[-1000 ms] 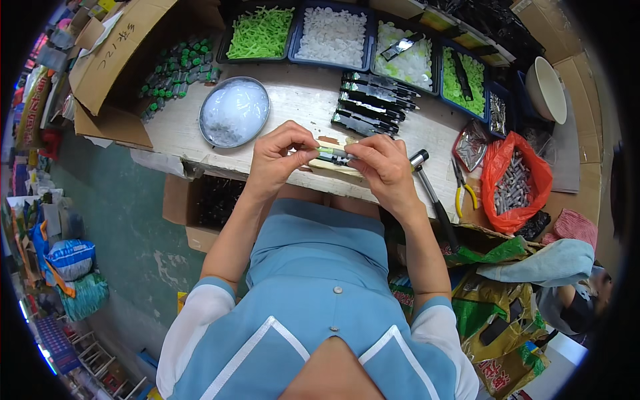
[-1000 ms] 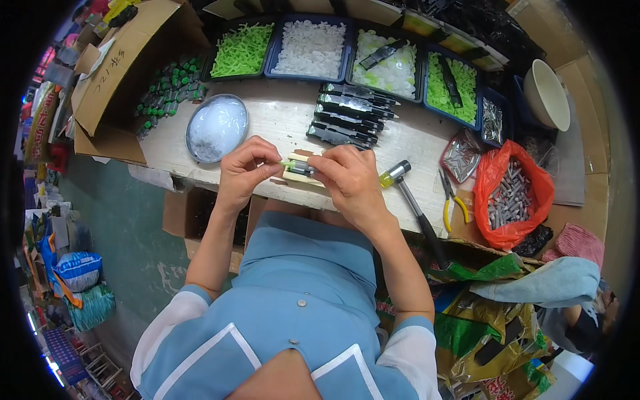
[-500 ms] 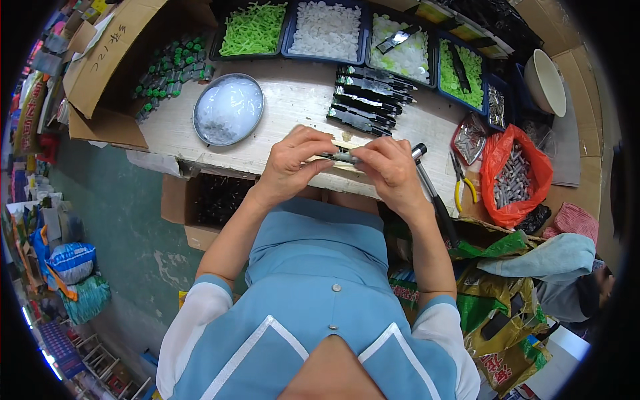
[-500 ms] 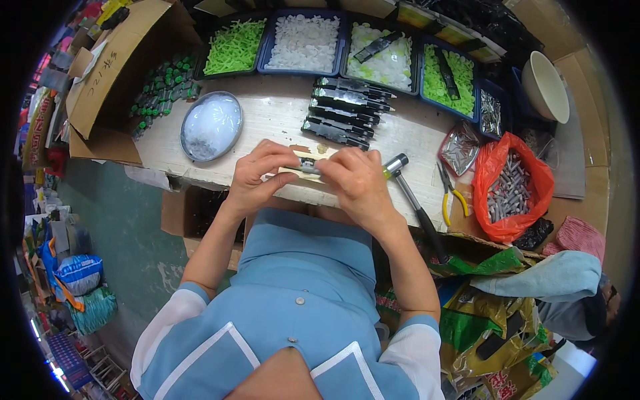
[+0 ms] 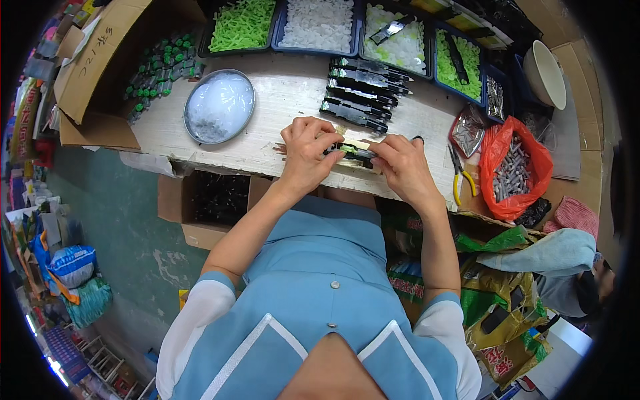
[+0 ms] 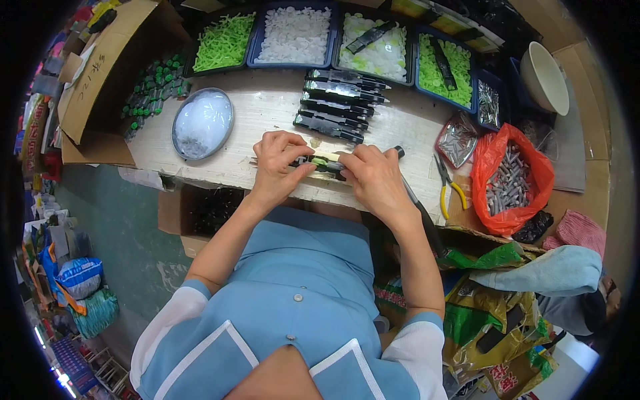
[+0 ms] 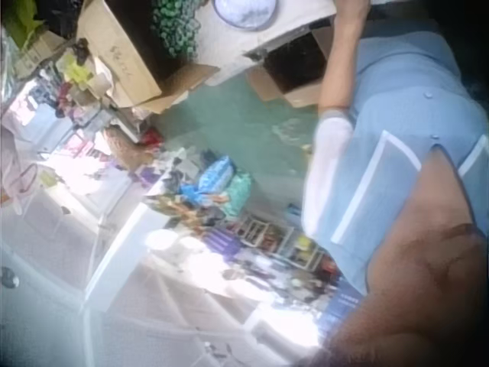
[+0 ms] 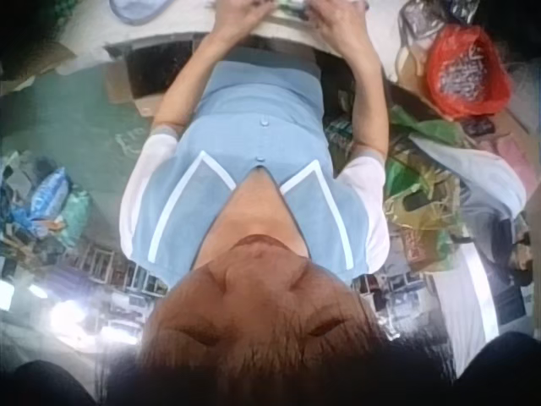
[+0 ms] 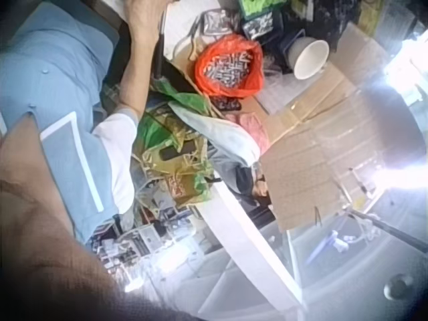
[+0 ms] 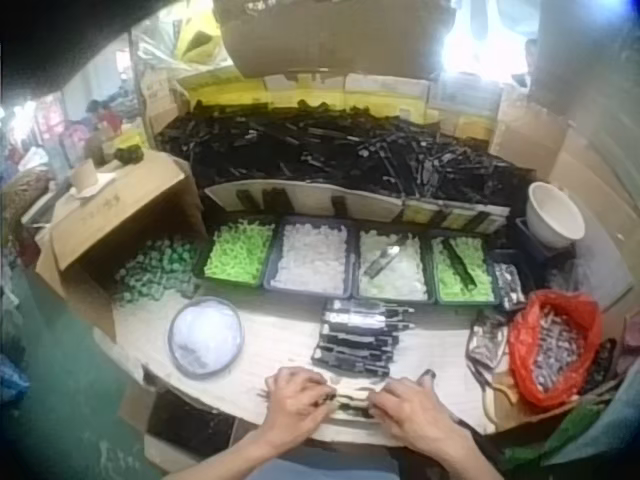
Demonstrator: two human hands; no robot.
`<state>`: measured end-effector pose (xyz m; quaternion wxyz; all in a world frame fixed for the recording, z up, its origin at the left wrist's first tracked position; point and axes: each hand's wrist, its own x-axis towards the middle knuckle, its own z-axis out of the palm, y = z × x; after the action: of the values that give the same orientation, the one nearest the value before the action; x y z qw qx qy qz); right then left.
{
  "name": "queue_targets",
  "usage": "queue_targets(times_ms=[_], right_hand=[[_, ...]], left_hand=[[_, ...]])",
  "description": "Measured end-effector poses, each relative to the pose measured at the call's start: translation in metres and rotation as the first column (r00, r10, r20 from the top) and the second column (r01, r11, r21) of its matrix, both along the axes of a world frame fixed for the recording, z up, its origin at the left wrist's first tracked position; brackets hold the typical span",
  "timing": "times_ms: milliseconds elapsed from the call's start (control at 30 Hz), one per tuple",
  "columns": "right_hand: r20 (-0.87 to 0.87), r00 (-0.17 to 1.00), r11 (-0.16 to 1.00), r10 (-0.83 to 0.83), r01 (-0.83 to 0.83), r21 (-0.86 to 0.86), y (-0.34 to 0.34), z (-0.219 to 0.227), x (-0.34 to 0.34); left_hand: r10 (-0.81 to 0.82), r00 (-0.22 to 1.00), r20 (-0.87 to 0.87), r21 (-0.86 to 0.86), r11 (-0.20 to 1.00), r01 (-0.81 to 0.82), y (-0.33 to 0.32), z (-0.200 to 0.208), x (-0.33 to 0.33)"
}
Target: Assembling small plastic toy components at a factory workbench using a mallet.
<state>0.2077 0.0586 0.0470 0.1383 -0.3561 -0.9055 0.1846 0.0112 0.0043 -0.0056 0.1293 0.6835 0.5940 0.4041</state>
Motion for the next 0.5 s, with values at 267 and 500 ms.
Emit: queue_targets(times_ms=[267, 500], right_hand=[[0.038, 0.999, 1.0, 0.012, -0.013, 0.023, 0.001, -0.0003, -0.0033], [0.086, 0.996, 1.0, 0.0, 0.003, -0.03, -0.0019, -0.0011, -0.0042]], left_hand=[[0.016, 1.0, 0.019, -0.034, 0.999, -0.016, 0.0001, 0.0014, 0.0022], [0.005, 1.0, 0.031, -0.008, 1.0, -0.005, -0.002, -0.0021, 0.0023]])
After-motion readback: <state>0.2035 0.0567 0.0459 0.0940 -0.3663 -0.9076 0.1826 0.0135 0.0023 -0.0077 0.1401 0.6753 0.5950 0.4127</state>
